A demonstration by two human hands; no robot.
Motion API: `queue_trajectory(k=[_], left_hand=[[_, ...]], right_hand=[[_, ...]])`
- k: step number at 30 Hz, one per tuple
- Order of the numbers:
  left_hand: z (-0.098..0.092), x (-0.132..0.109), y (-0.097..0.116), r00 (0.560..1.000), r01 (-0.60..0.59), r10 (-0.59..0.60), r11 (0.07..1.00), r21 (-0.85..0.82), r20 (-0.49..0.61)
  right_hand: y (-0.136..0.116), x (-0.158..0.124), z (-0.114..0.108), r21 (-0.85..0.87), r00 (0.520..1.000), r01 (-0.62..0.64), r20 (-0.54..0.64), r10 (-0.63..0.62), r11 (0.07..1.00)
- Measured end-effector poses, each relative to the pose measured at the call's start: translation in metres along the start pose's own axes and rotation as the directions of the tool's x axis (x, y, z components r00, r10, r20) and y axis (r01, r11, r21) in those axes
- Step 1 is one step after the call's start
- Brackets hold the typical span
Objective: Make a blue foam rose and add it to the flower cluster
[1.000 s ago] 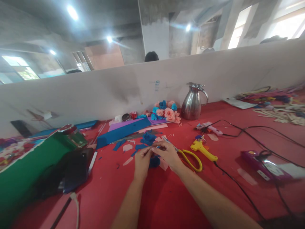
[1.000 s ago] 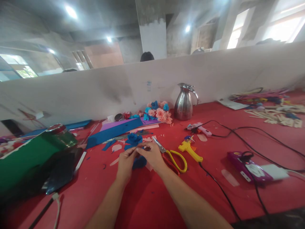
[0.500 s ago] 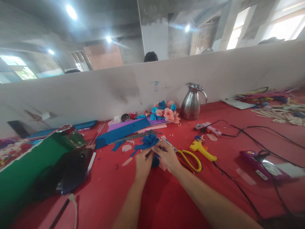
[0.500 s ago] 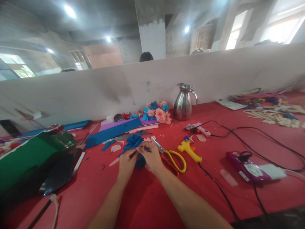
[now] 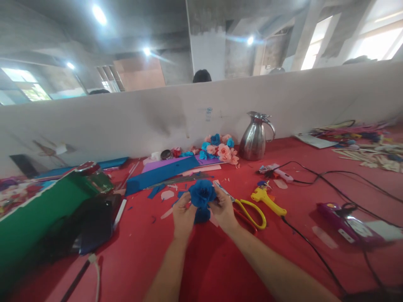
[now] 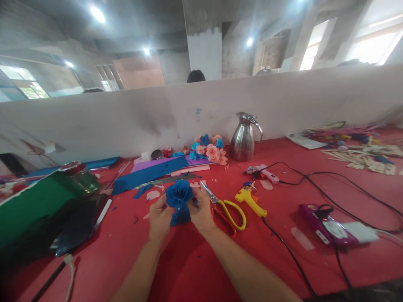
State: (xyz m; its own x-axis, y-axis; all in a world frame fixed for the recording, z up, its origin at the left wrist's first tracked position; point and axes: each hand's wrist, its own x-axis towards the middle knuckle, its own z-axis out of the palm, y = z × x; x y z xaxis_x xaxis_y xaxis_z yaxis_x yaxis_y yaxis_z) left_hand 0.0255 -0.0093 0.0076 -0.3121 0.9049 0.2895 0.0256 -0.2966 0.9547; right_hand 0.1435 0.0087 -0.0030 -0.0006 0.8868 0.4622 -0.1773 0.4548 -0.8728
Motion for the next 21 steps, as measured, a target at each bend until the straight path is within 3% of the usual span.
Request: queue_trajectory(k=[4, 9, 15, 21], left_hand=[[-0.002, 0.000, 0.002, 0.991, -0.104, 0.101, 0.994, 0.032, 0.091], [-0.002, 0.001, 0.003, 0.992, -0.081, 0.080, 0.997, 0.012, 0.096], [0.000, 0.000, -0.003, 0.991, 0.075, -0.060, 0.988, -0.132, 0.120], [0.007, -0.002, 0.006, 0.941, 0.278, -0.185, 0.900, -0.334, 0.283]], right_hand=[[0.000, -0.002, -0.004, -0.102, 0.992, 0.127, 0.006, -0.127, 0.987], [-0.008, -0.006, -0.006, -0.273, 0.978, 0.208, 0.048, -0.203, 0.939], [-0.011, -0.008, -0.007, -0.459, 0.965, 0.259, 0.096, -0.243, 0.850], [-0.006, -0.005, -0.007, -0.512, 0.968, 0.238, 0.052, -0.246, 0.826]])
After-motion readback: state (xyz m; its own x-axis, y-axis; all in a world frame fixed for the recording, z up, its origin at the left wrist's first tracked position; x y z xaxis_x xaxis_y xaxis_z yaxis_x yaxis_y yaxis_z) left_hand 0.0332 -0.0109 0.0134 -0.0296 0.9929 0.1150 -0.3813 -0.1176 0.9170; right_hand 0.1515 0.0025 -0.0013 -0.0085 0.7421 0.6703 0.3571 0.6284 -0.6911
